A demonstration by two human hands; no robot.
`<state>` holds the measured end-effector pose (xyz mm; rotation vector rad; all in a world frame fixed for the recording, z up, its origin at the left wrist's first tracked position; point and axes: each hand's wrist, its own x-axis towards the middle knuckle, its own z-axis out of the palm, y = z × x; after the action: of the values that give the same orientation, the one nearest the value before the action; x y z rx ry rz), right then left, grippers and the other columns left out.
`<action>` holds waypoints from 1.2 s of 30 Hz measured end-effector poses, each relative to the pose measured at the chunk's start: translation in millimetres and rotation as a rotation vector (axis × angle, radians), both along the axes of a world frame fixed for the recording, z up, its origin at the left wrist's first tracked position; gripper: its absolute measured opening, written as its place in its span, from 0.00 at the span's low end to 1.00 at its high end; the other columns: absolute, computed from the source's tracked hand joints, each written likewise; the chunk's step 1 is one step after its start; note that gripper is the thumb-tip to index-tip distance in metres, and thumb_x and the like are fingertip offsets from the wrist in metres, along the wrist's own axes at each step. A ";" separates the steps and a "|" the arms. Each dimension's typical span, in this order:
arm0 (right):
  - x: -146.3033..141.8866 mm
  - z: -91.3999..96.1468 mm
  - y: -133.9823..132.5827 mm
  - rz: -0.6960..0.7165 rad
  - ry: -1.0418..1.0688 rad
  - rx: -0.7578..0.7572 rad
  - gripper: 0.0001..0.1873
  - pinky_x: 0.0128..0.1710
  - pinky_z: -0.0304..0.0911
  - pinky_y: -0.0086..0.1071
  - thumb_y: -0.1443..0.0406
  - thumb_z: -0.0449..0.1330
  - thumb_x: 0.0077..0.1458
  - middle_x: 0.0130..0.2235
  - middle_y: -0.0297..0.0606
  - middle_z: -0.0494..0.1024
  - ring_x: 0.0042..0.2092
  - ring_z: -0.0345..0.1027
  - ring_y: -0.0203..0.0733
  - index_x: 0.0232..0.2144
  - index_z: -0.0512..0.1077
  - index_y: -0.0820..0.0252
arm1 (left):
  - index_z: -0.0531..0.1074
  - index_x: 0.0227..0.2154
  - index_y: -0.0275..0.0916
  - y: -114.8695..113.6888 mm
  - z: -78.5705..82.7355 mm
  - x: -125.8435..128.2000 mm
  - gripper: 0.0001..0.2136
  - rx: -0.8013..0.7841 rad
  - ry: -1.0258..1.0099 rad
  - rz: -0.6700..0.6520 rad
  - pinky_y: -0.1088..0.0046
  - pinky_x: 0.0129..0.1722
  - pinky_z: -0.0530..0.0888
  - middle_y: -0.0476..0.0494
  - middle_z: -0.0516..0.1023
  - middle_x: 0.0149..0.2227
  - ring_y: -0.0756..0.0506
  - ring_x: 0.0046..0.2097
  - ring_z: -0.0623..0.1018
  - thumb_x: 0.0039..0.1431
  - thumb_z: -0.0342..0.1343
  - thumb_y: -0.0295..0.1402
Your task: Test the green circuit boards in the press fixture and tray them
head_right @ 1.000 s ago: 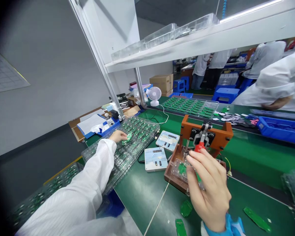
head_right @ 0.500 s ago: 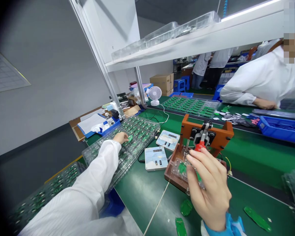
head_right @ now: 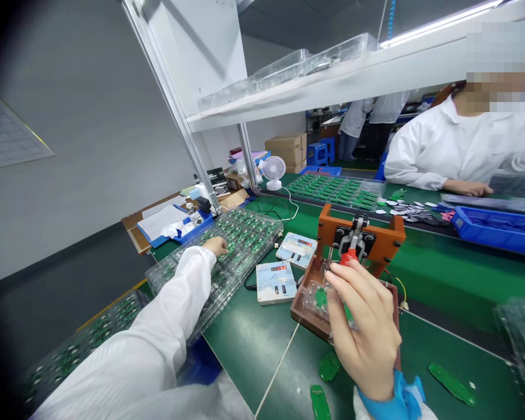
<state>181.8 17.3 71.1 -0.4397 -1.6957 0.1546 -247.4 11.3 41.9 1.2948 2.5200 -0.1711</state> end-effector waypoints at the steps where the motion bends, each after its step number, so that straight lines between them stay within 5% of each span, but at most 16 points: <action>1: 0.2 0.3 0.0 0.000 -0.002 0.002 0.34 0.62 0.63 0.49 0.79 0.63 0.58 0.54 0.42 0.79 0.62 0.69 0.55 0.63 0.70 0.48 | 0.77 0.42 0.35 -2.2 -0.3 1.7 0.08 0.012 0.007 0.001 0.57 0.55 0.76 0.41 0.80 0.48 0.42 0.53 0.79 0.66 0.62 0.35; 13: 0.5 2.7 -2.0 -0.025 0.002 0.012 0.32 0.64 0.63 0.48 0.77 0.64 0.59 0.54 0.42 0.79 0.63 0.69 0.54 0.62 0.71 0.50 | 0.77 0.50 0.36 -21.8 -4.5 15.1 0.12 0.206 0.040 -0.019 0.56 0.59 0.74 0.39 0.81 0.50 0.41 0.54 0.79 0.67 0.61 0.33; 18: 0.3 7.1 -6.2 -0.017 -0.033 -0.043 0.31 0.66 0.61 0.53 0.76 0.62 0.60 0.58 0.41 0.77 0.64 0.67 0.54 0.62 0.70 0.49 | 0.77 0.53 0.37 -33.8 -14.8 24.9 0.14 0.303 0.097 -0.023 0.63 0.59 0.72 0.34 0.79 0.55 0.40 0.57 0.78 0.67 0.59 0.30; 25: 7.2 13.3 -47.3 -0.092 0.001 -0.217 0.29 0.67 0.59 0.57 0.72 0.62 0.62 0.68 0.41 0.66 0.69 0.59 0.56 0.63 0.69 0.48 | 0.76 0.54 0.36 -47.2 -5.9 33.4 0.14 0.457 0.104 -0.110 0.63 0.60 0.71 0.34 0.79 0.55 0.37 0.58 0.77 0.69 0.52 0.28; 29: 16.2 -11.9 -76.6 -0.030 -0.064 -0.413 0.21 0.55 0.75 0.42 0.68 0.61 0.63 0.59 0.40 0.78 0.60 0.74 0.50 0.58 0.74 0.48 | 0.74 0.56 0.39 -67.7 15.1 83.7 0.15 0.582 0.034 -0.278 0.66 0.59 0.71 0.39 0.78 0.55 0.40 0.58 0.76 0.71 0.51 0.33; 31: 17.5 -33.4 -85.7 0.049 -0.175 -0.584 0.20 0.49 0.79 0.36 0.64 0.61 0.64 0.56 0.39 0.81 0.53 0.79 0.47 0.58 0.74 0.47 | 0.77 0.53 0.42 -82.8 18.4 128.4 0.13 0.632 -0.233 -0.527 0.67 0.55 0.73 0.42 0.81 0.50 0.42 0.53 0.78 0.72 0.51 0.35; 33: 17.1 -56.9 -92.3 0.152 -0.179 -0.797 0.22 0.47 0.79 0.33 0.60 0.63 0.64 0.57 0.40 0.80 0.52 0.80 0.46 0.59 0.73 0.46 | 0.77 0.54 0.44 -97.9 14.3 176.9 0.13 0.549 -0.511 -0.724 0.68 0.52 0.74 0.44 0.82 0.48 0.43 0.49 0.79 0.72 0.53 0.36; 36: 17.9 -86.1 -101.2 0.274 -0.045 -1.066 0.22 0.47 0.79 0.33 0.56 0.65 0.61 0.56 0.43 0.81 0.51 0.81 0.48 0.56 0.77 0.50 | 0.75 0.56 0.47 -113.6 -0.6 234.6 0.14 0.416 -0.713 -0.778 0.68 0.50 0.73 0.46 0.82 0.46 0.43 0.48 0.79 0.70 0.56 0.33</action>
<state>199.7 -83.9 -15.0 -0.9810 -1.5968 1.2844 -12.8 -102.3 41.3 1.9875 1.4113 0.5783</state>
